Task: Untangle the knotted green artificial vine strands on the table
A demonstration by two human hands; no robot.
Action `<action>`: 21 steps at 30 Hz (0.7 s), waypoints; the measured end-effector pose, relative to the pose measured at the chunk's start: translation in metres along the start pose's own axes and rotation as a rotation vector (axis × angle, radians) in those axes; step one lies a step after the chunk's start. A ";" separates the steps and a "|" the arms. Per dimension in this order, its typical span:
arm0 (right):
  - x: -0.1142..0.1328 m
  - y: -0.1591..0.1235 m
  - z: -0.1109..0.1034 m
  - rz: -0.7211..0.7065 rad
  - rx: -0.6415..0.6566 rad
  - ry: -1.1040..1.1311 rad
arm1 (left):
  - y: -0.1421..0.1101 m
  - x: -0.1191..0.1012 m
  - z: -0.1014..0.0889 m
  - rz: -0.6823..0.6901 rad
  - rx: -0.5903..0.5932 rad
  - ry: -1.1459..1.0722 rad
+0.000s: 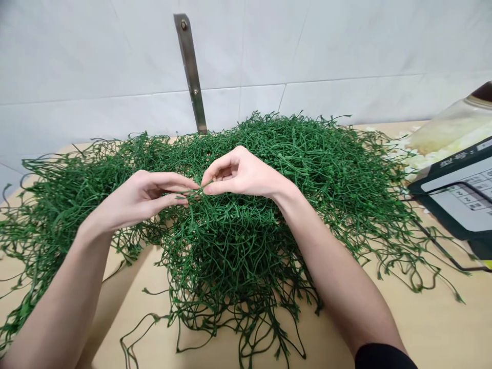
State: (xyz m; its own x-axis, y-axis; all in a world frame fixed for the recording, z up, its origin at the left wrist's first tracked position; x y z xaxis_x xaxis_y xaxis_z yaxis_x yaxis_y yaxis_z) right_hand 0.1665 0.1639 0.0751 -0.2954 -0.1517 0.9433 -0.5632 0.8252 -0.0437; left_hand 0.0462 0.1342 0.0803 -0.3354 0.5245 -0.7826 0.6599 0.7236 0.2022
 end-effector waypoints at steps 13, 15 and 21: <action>0.014 -0.007 0.000 -0.117 -0.120 -0.335 | 0.001 0.007 -0.010 -0.036 -0.011 0.321; 0.011 -0.006 0.001 -0.094 -0.095 -0.364 | 0.001 0.006 -0.007 -0.034 0.013 0.328; 0.019 -0.008 0.002 -0.191 -0.212 -0.554 | 0.003 0.006 0.002 -0.031 0.072 0.308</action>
Point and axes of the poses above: each hand's wrist, its own y-axis towards the middle knuckle, its own z-axis out of the palm, x = y × z, the point moved 9 cm from there along y, towards the middle knuckle, and after that the axes turned 11 degrees about z, right-handed, at the moved point
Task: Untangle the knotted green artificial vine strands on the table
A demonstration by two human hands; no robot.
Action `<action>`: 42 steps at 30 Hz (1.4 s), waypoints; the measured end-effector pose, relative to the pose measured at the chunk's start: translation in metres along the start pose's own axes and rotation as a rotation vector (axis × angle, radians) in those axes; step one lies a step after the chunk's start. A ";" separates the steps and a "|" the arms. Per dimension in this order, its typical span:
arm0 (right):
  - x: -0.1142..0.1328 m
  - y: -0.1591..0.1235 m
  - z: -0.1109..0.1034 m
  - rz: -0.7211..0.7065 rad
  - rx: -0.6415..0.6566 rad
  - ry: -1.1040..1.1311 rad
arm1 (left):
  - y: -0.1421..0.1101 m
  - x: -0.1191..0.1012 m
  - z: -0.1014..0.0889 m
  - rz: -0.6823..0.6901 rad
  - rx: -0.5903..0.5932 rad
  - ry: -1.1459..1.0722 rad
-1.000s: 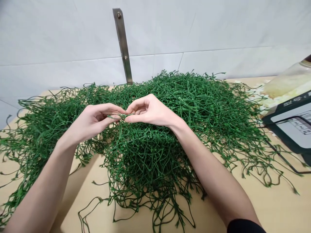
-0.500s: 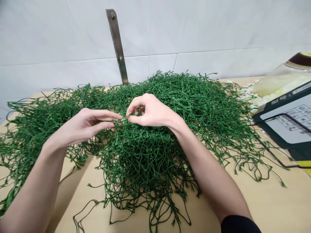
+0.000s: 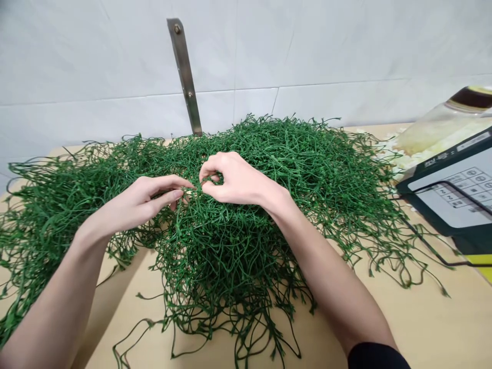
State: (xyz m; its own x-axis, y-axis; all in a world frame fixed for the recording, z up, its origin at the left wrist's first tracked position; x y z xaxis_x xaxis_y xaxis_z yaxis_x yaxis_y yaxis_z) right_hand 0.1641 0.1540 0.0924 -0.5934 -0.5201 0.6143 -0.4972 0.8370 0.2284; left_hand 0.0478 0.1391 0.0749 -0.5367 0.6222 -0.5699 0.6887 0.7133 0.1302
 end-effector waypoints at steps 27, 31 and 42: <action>0.003 -0.005 0.014 0.221 0.158 0.294 | -0.018 -0.019 -0.001 0.054 -0.293 0.153; 0.014 -0.010 0.017 0.133 0.179 0.125 | -0.036 -0.009 0.016 -0.050 -0.365 0.014; 0.017 -0.008 0.054 0.009 0.340 0.083 | -0.057 -0.003 0.031 0.147 -0.647 0.058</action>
Point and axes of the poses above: each hand's wrist, its own y-axis towards the middle knuckle, its own z-axis out of the palm, x = y × z, the point moved 9 cm from there along y, towards the middle knuckle, and after that the axes turned 11 degrees about z, right-handed, at the moved point
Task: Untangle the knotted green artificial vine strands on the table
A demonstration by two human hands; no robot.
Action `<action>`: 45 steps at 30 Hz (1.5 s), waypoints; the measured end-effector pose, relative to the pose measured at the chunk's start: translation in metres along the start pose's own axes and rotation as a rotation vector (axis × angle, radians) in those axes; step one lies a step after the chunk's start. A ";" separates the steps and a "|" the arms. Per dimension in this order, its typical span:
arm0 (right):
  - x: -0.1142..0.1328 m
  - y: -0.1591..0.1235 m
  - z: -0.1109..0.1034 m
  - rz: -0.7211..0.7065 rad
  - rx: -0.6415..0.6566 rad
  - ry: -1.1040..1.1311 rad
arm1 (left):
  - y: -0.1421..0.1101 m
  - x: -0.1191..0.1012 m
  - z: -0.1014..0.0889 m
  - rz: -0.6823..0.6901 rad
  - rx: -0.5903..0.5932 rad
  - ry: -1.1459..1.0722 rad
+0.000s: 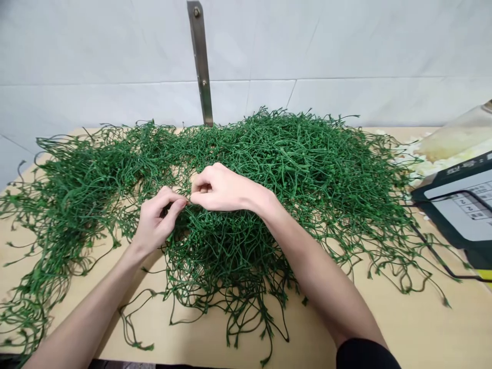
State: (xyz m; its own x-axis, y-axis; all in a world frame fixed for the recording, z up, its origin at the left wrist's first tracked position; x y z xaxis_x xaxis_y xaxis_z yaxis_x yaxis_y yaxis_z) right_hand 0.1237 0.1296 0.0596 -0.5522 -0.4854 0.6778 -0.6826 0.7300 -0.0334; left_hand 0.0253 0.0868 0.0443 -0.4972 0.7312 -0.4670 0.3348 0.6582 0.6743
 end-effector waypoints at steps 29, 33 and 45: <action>0.007 0.004 0.012 -0.113 -0.051 -0.157 | -0.009 0.005 0.002 -0.038 0.062 0.075; 0.011 0.005 0.012 -0.144 -0.100 -0.145 | -0.012 0.016 0.006 -0.203 0.075 -0.068; 0.018 0.003 0.022 -0.240 0.082 -0.058 | -0.018 0.030 0.020 -0.377 0.041 -0.510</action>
Point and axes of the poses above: each hand's wrist, its own y-axis towards the middle knuckle, its own z-axis out of the palm, x = y × z, the point moved 9 cm from there along y, towards the middle knuckle, and after that the axes turned 11 degrees about z, right-handed, at the moved point
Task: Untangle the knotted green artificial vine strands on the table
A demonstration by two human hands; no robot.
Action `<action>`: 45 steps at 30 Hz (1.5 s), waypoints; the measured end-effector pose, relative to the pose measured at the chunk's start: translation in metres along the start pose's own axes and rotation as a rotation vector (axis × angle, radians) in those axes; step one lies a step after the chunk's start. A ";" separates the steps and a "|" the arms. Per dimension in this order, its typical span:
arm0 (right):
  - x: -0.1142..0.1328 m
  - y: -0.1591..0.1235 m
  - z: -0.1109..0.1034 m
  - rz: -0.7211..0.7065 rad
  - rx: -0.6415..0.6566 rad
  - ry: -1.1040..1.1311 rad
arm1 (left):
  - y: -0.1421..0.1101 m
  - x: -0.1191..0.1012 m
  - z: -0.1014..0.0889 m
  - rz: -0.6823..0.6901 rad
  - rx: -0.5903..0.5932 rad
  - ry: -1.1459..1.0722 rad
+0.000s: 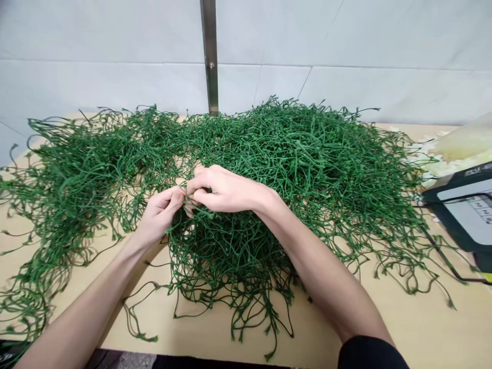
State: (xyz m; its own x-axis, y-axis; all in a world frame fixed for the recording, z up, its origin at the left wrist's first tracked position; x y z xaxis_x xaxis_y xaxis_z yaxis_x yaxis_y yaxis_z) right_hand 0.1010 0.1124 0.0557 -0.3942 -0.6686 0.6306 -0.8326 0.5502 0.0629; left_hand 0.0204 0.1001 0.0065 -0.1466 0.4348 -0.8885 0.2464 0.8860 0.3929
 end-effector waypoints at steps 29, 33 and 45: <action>0.003 -0.013 -0.025 0.076 -0.174 -0.067 | -0.005 -0.005 -0.009 0.016 -0.115 0.152; 0.009 -0.011 -0.018 0.105 -0.169 -0.286 | -0.004 -0.012 -0.005 0.063 -0.062 0.266; 0.002 -0.006 0.001 0.187 -0.069 -0.518 | -0.007 -0.026 0.004 0.258 -0.001 0.481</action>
State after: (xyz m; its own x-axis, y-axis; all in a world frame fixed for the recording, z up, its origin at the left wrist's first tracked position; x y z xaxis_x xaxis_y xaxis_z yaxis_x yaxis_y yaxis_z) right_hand 0.1047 0.1077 0.0556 -0.6870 -0.7055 0.1740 -0.7096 0.7029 0.0482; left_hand 0.0267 0.0821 0.0264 -0.5034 0.6627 -0.5545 0.3319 0.7408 0.5840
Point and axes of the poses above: each hand's wrist, its own y-axis towards the middle knuckle, its own z-axis out of the palm, x = y × z, the point moved 9 cm from there along y, towards the middle knuckle, and after that the axes turned 11 degrees about z, right-handed, at the moved point
